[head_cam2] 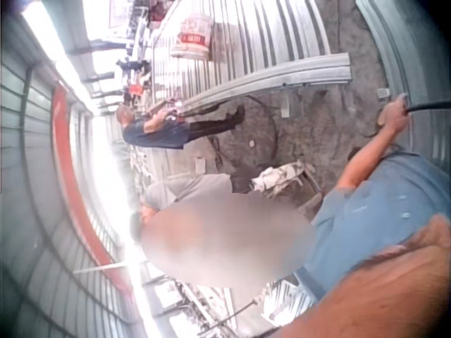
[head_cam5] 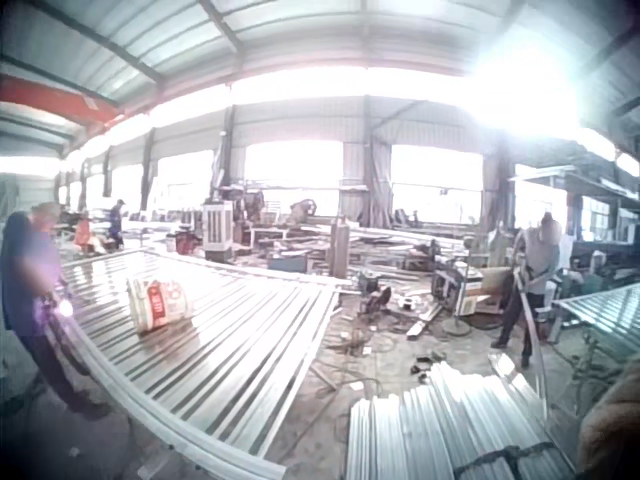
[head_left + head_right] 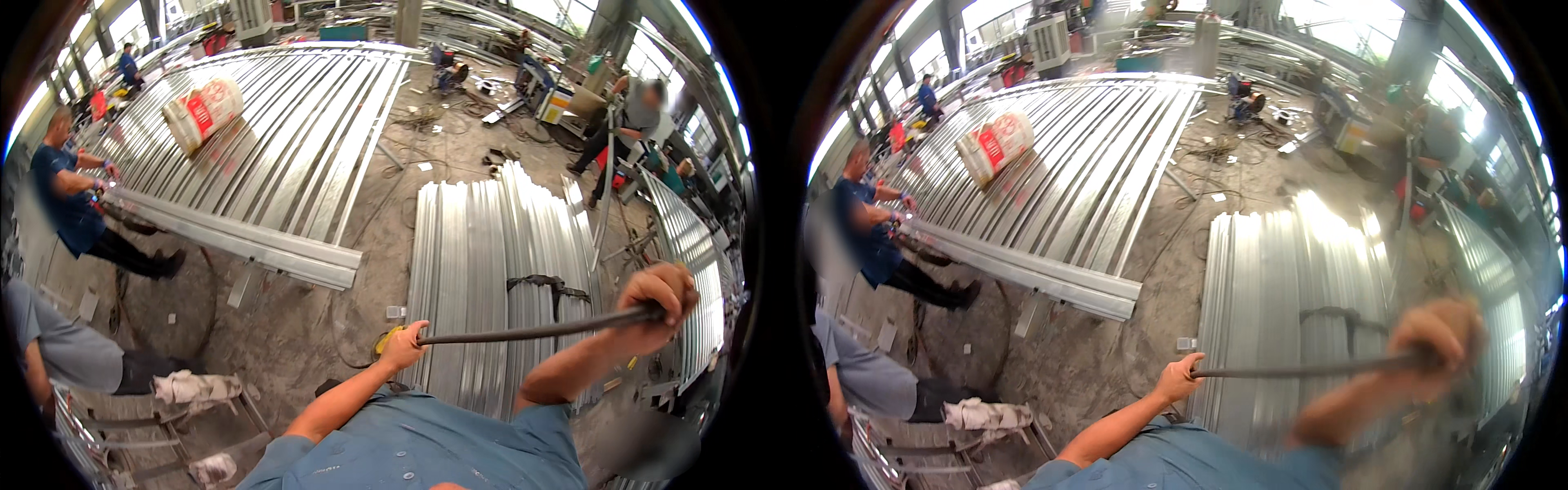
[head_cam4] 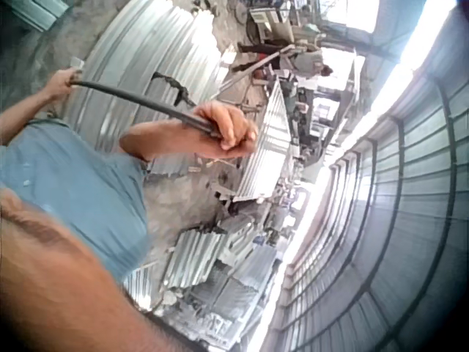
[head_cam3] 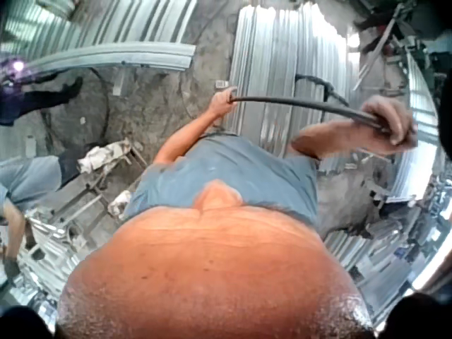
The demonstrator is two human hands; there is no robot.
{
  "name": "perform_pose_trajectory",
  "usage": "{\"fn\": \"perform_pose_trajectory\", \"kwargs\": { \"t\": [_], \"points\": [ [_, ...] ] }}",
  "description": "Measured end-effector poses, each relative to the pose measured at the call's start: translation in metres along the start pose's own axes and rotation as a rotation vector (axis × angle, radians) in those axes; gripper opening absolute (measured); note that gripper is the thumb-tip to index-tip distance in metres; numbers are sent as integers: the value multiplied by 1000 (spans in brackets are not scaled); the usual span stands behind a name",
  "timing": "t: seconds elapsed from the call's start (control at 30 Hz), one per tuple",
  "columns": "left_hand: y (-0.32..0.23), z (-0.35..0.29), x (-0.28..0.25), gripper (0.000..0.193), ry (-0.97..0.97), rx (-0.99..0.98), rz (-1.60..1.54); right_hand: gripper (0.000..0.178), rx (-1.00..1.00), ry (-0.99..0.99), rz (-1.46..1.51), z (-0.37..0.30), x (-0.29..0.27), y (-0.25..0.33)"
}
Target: The person welds metal frame components using a handheld welding torch, creating bright sparks as they join metal pieces. They move along the frame, welding different sections while other workers are visible in the background.
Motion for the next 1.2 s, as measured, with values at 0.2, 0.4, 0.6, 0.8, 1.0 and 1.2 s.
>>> {"fn": "perform_pose_trajectory", "kwargs": {
  "t": [0.2,0.4,0.6,0.8,1.0,1.2],
  "points": [
    [-17,136,6,50,-168,335,178,17,-439,69,-315,-7,58,158],
    [40,324,-30,44,-343,176,344,6,-755,15,-517,-28,75,276],
    [75,539,-87,36,-608,23,256,7,-1135,70,-1685,68,-10,162],
    [163,621,-108,33,-501,-235,187,13,-596,44,-961,277,-183,150],
    [143,652,-133,28,-369,-389,196,12,-316,-226,-741,377,-309,169],
    [134,778,-166,27,-408,-507,214,20,-281,-243,-650,495,-461,148]
  ]
}}
Point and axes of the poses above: each hand's wrist, its own z-axis towards the middle knuckle, its own x-axis out of the palm, y = z × x, the point moved 7 cm from there along z, towards the middle knuckle, and after that the axes turned 1 degree about -y, right-handed, at the moved point
